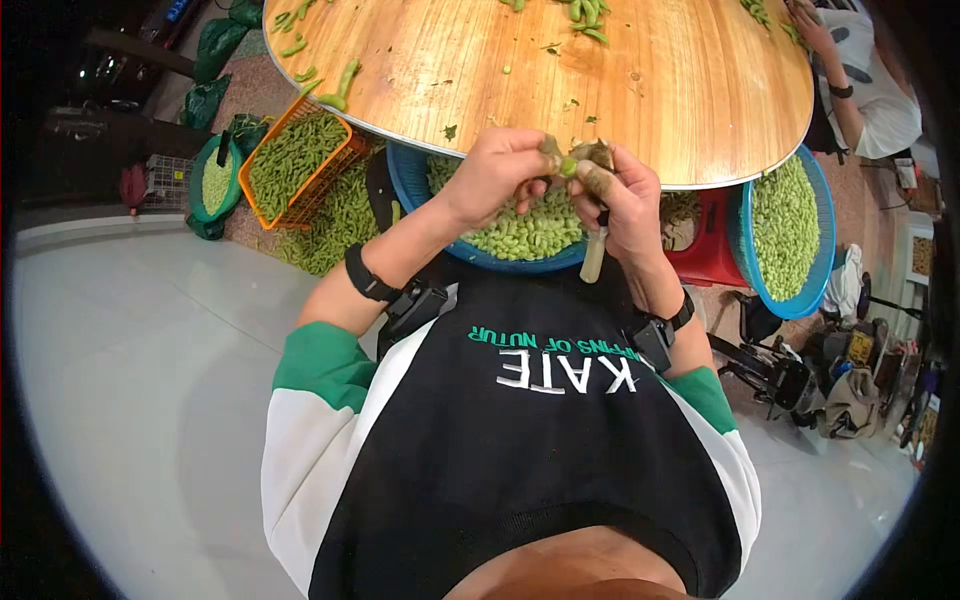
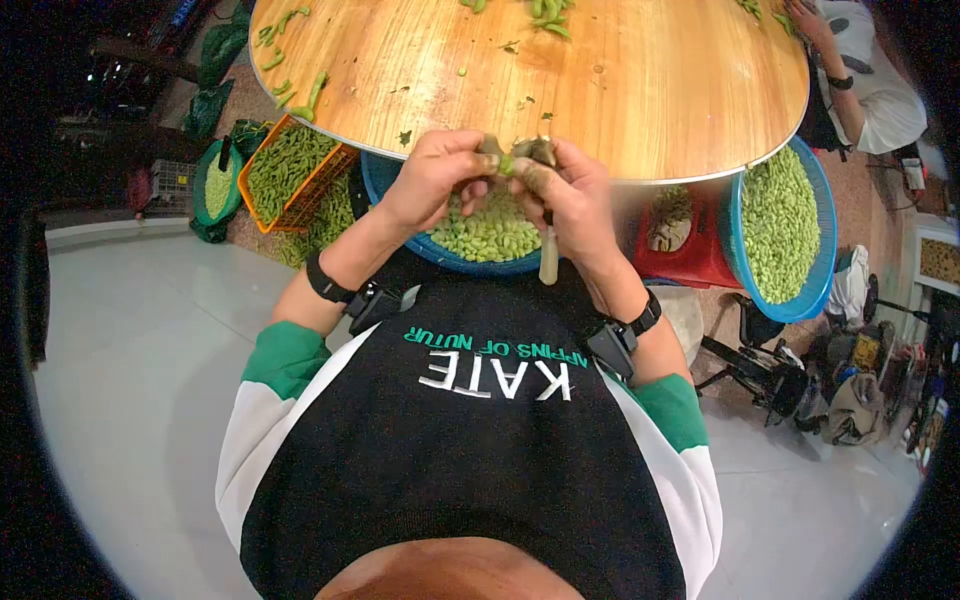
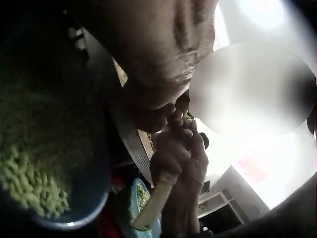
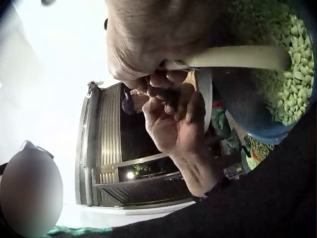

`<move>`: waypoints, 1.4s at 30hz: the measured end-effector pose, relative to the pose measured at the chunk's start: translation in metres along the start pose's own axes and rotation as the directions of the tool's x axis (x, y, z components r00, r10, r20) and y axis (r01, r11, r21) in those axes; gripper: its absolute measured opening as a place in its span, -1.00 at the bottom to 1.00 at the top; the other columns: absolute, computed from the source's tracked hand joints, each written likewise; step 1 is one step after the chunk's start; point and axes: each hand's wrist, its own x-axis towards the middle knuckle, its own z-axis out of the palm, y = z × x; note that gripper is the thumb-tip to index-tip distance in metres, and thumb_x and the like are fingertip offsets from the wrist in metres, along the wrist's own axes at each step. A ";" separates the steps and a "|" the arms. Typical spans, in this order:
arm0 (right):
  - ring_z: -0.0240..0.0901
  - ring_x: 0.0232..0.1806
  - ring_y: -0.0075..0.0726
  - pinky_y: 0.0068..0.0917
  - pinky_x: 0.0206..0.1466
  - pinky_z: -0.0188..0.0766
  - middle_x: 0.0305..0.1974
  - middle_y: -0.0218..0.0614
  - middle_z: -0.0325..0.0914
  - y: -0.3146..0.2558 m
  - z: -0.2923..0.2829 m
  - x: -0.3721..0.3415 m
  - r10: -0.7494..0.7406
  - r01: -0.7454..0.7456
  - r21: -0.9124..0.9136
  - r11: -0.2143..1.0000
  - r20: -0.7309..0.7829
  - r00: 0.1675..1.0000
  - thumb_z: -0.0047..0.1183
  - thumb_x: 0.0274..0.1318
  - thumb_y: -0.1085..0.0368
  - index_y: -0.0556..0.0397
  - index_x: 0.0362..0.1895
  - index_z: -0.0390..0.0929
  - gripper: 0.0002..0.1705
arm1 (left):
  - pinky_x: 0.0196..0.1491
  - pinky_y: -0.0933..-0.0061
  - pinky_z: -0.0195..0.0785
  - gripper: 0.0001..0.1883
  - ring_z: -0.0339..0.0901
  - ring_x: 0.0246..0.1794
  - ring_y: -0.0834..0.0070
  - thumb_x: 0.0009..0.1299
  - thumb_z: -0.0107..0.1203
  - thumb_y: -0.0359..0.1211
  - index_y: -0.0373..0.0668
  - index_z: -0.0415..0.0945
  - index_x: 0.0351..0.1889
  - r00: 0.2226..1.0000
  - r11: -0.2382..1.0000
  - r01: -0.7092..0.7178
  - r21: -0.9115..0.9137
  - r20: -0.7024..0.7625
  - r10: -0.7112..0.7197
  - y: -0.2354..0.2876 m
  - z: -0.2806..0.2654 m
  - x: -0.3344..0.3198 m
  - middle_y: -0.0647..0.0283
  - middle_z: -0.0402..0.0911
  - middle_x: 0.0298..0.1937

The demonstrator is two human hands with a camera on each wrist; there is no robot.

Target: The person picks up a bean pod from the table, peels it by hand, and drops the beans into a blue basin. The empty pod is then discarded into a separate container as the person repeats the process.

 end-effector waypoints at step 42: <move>0.39 -0.39 -0.33 -0.43 -0.31 0.36 -0.40 -0.22 0.42 0.014 -0.009 -0.006 -0.317 0.464 -0.597 0.654 0.341 0.885 0.06 0.00 0.43 0.18 -0.11 0.47 -0.71 | -0.23 0.14 0.39 -0.87 0.48 -0.32 0.05 0.07 0.02 -0.55 -0.32 0.45 -0.38 0.964 -0.452 -0.149 0.880 0.230 0.130 0.070 -0.052 -0.101 -0.02 0.46 -0.35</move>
